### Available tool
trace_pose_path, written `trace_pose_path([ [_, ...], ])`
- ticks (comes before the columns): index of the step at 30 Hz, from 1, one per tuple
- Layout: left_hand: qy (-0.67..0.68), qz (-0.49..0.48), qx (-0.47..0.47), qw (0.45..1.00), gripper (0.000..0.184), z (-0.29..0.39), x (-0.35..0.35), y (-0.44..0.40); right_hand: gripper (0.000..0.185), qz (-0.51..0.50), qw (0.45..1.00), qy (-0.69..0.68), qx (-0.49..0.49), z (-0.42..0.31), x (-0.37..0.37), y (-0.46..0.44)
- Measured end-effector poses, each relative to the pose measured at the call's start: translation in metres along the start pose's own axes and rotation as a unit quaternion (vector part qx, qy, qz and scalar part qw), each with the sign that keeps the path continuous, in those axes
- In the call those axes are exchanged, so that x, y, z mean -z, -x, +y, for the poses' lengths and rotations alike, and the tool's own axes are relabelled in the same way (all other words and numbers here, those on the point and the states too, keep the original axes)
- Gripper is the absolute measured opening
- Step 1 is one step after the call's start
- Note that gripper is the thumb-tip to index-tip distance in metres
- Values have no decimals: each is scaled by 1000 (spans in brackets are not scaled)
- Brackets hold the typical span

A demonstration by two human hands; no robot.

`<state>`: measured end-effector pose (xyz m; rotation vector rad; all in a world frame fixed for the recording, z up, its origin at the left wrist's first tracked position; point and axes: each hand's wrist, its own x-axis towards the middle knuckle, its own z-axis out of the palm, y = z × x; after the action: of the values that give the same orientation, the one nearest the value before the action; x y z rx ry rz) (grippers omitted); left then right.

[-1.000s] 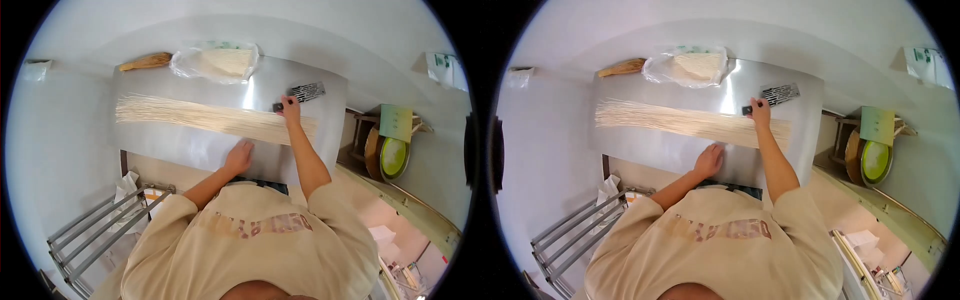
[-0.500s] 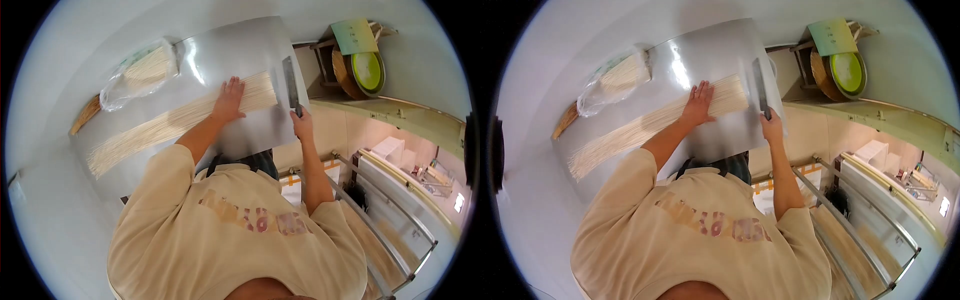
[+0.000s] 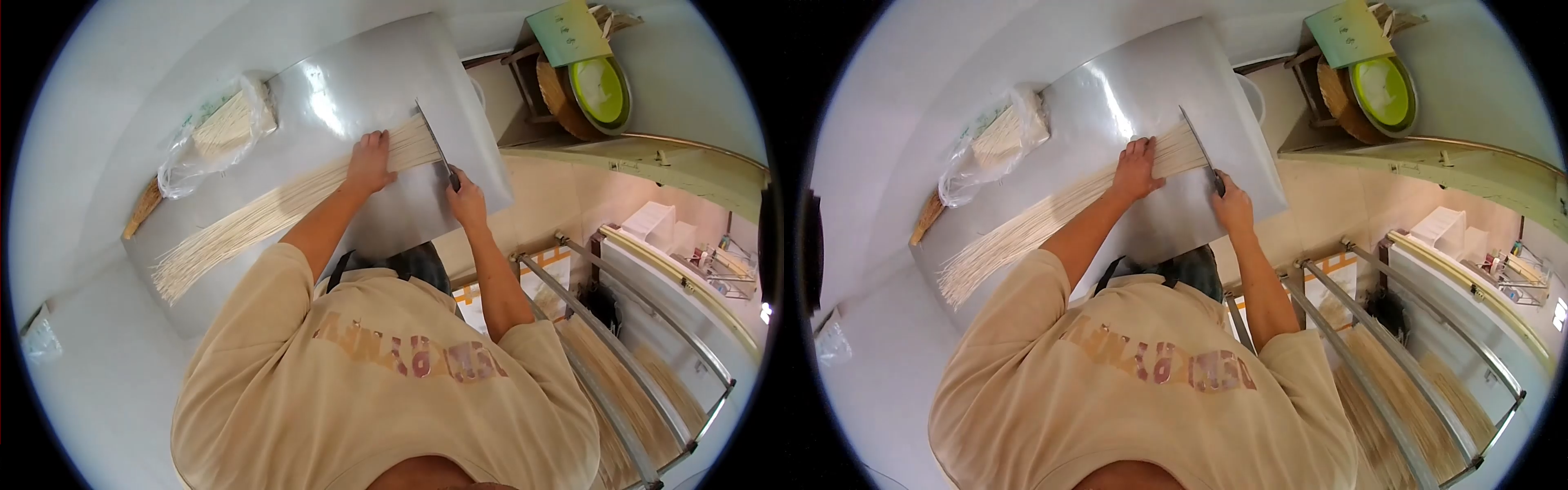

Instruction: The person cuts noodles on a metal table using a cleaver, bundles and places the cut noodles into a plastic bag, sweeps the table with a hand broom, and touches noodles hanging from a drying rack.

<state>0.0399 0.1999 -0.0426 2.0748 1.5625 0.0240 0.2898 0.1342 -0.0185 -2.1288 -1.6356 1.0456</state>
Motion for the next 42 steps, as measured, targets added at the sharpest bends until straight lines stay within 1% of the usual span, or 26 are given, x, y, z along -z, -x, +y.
trace_pose_path([
  [3, 1, 10, 3, 1000, 100, -1, -2, 0, 51, -14, 1000, 2, -3, -1, 4, 3],
  [5, 3, 23, 9, 1000, 98, -1, -4, -2, 47, -18, 999, 7, 30, 6, 2, -5],
  [6, 6, 25, 8, 1000, 98, -1, -6, -1, 47, -18, 999, 10, 31, 2, 4, -6],
  [8, 4, 28, 14, 999, 94, 0, -8, -1, 41, 12, 1000, 7, -6, -18, 11, -9],
  [12, 16, 32, 17, 999, 91, -2, -9, 1, 40, 32, 999, 23, 3, -37, 23, -9],
  [14, 17, 74, -10, 997, 90, -5, -14, 4, 38, 14, 999, 49, 15, -38, 25, -5],
  [17, 24, 62, -6, 998, 89, -3, -9, 4, 36, -3, 996, 90, 23, -40, 22, -2],
  [24, 11, 57, -3, 998, 88, 0, -7, 2, 32, -13, 994, 109, 15, -36, 8, -1],
  [26, -3, 39, 8, 999, 87, 3, -2, 3, 31, -8, 992, 127, 4, -36, 3, -4],
  [30, -5, 25, 9, 1000, 87, 1, -4, 0, 31, -22, 993, 116, -3, -36, -5, -11],
  [33, -28, 33, 2, 999, 92, 4, -3, -5, 28, -6, 995, 103, -2, -28, -11, -18],
  [35, -52, -71, 43, 995, 88, 16, 24, -11, 30, -15, 994, 104, -6, -28, -12, -19],
  [36, -52, -77, 39, 995, 88, 15, 25, -20, 30, -15, 995, 103, -13, -29, -14, -17],
  [40, 87, -84, -44, 992, 49, 6, 19, -109, 29, -11, 994, 109, -25, -29, -17, -19],
  [41, 88, -89, -45, 991, 49, 13, 16, -118, 29, -11, 994, 109, -26, -28, -18, -19],
  [42, -2, -91, -15, 996, 40, 20, 15, -126, 29, -14, 994, 108, -30, -31, -17, -18],
])
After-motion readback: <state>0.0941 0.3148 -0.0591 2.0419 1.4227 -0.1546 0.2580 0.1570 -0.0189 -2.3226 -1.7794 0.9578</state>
